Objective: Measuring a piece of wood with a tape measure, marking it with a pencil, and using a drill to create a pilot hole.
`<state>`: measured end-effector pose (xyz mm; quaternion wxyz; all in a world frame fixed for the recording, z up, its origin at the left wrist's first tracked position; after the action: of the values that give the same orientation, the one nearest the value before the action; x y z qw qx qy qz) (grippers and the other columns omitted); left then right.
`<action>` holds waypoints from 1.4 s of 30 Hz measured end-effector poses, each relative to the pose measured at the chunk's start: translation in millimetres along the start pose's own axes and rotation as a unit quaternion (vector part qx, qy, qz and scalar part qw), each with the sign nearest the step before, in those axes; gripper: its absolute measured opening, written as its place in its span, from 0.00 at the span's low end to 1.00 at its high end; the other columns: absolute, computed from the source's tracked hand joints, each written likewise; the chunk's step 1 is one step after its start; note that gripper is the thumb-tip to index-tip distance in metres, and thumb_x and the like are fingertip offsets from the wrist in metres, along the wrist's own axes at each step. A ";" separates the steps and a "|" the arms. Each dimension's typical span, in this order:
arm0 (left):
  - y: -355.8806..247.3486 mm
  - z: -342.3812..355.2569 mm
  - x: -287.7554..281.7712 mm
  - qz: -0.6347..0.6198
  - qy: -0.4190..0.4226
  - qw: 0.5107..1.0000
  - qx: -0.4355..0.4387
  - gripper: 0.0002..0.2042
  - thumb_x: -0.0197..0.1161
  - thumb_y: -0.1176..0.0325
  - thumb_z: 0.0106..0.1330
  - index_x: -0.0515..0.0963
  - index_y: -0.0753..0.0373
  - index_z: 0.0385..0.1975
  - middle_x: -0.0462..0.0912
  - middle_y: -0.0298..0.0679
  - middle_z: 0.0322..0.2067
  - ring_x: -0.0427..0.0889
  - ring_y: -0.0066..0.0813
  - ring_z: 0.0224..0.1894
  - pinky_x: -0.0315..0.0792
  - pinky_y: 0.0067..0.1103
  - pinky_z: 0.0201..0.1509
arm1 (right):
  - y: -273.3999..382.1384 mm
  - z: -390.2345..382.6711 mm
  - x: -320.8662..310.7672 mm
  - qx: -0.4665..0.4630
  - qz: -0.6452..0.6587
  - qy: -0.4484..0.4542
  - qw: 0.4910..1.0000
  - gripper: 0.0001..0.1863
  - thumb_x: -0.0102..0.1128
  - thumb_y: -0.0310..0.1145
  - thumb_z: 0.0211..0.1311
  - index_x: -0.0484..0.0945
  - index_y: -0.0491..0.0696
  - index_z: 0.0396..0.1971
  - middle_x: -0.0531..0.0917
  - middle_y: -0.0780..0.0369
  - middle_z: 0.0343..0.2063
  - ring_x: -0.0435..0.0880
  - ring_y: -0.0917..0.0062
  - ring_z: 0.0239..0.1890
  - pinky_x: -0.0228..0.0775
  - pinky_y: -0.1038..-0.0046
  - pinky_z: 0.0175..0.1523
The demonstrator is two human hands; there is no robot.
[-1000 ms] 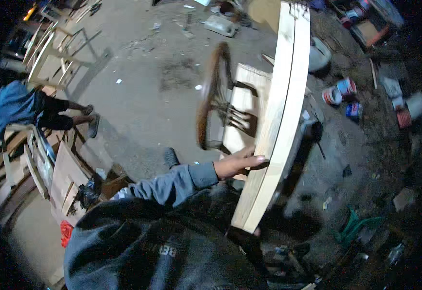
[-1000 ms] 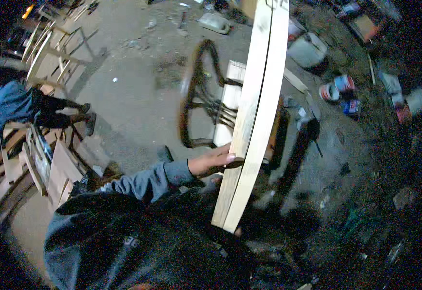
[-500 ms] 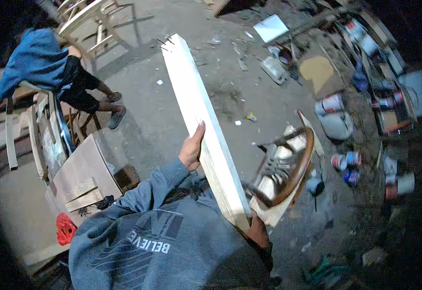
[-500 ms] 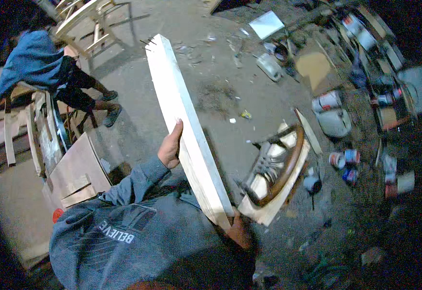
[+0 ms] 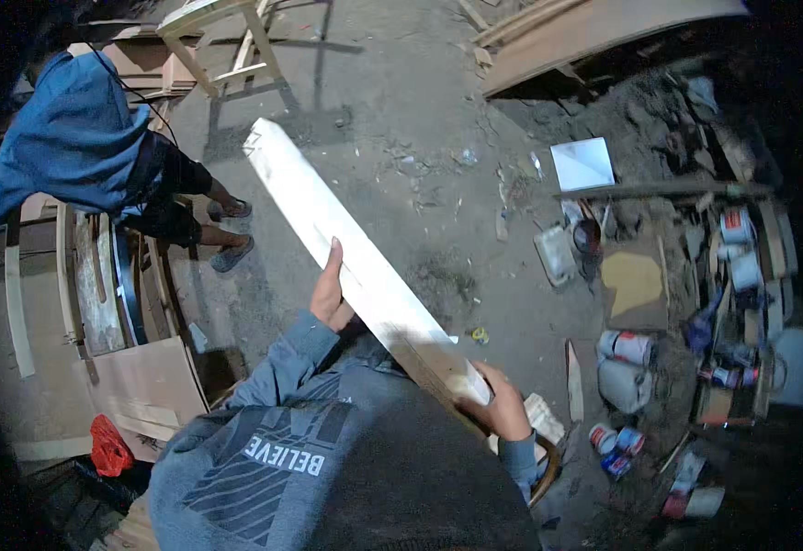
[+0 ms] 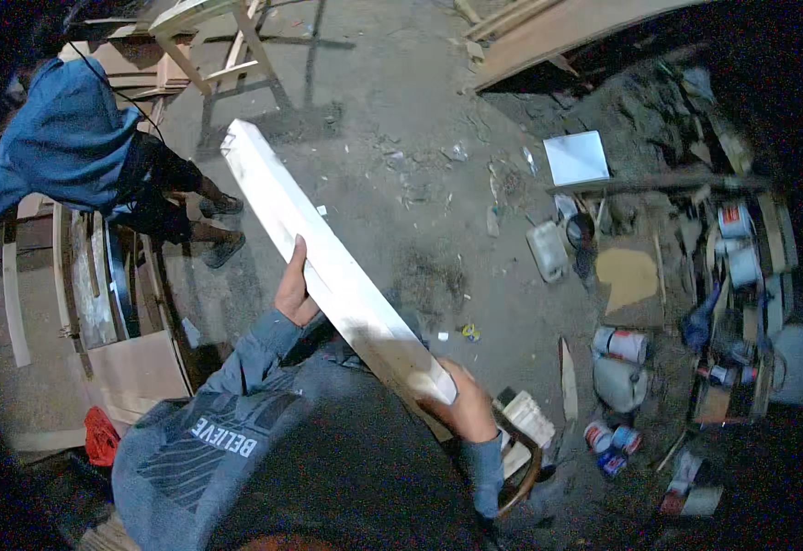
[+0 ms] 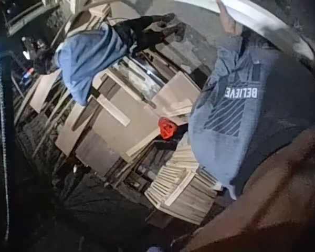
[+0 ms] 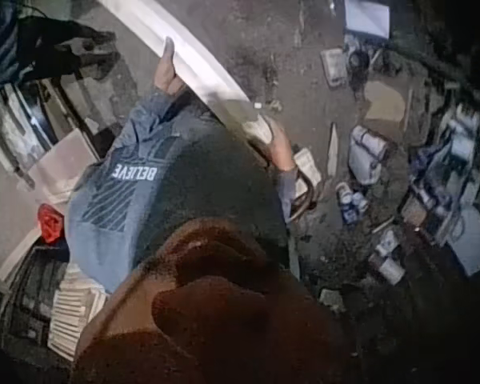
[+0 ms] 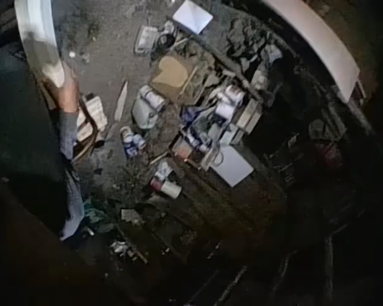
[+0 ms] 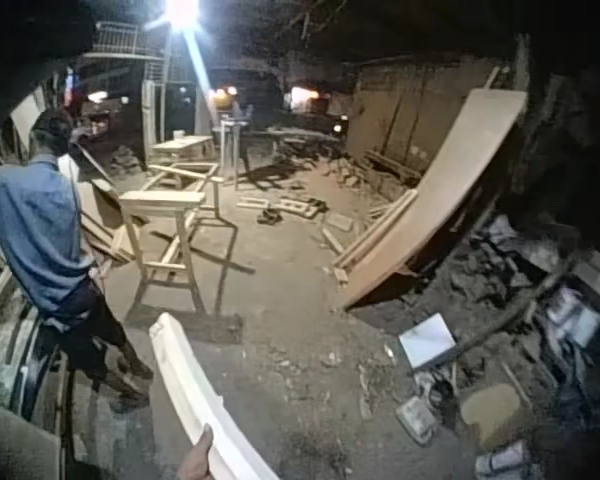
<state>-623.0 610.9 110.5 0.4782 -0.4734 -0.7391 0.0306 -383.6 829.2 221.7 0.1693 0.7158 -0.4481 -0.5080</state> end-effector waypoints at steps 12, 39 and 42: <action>-213.3 271.5 55.8 -0.114 -0.165 0.968 0.153 0.31 0.51 0.42 0.77 0.65 0.63 0.67 0.77 0.42 0.58 0.77 0.40 0.60 0.71 0.36 0.66 | 140.5 471.7 -149.7 -0.122 -0.182 0.123 0.968 0.35 0.73 0.49 0.57 0.75 0.46 0.61 0.82 0.49 0.54 0.82 0.51 0.54 0.75 0.57 0.59; -757.9 955.6 281.5 -0.184 -0.197 0.907 0.324 0.31 0.55 0.48 0.77 0.62 0.68 0.68 0.75 0.47 0.60 0.75 0.42 0.62 0.68 0.37 0.68 | 428.1 1389.8 -444.0 -0.175 -0.246 -0.055 0.952 0.19 0.66 0.34 0.66 0.82 0.42 0.54 0.86 0.57 0.46 0.86 0.68 0.45 0.78 0.66 0.49; -794.0 1025.3 288.1 -0.206 -0.194 0.894 0.349 0.31 0.55 0.48 0.77 0.63 0.67 0.68 0.75 0.46 0.59 0.74 0.42 0.62 0.68 0.37 0.68 | 566.4 1491.2 -430.3 -0.256 -0.158 0.048 0.952 0.23 0.67 0.36 0.65 0.79 0.45 0.59 0.85 0.53 0.48 0.85 0.64 0.48 0.77 0.65 0.53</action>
<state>-1937.1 802.3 146.8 0.4556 -0.0984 -0.8397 0.2784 -1995.8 1190.5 228.5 0.2856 0.7334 -0.1752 -0.5915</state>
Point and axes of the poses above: each hand's wrist, its own z-axis towards the middle knuckle, its own x-axis out of the palm, y = z × x, the point moved 5 cm from there along z, towards the middle knuckle
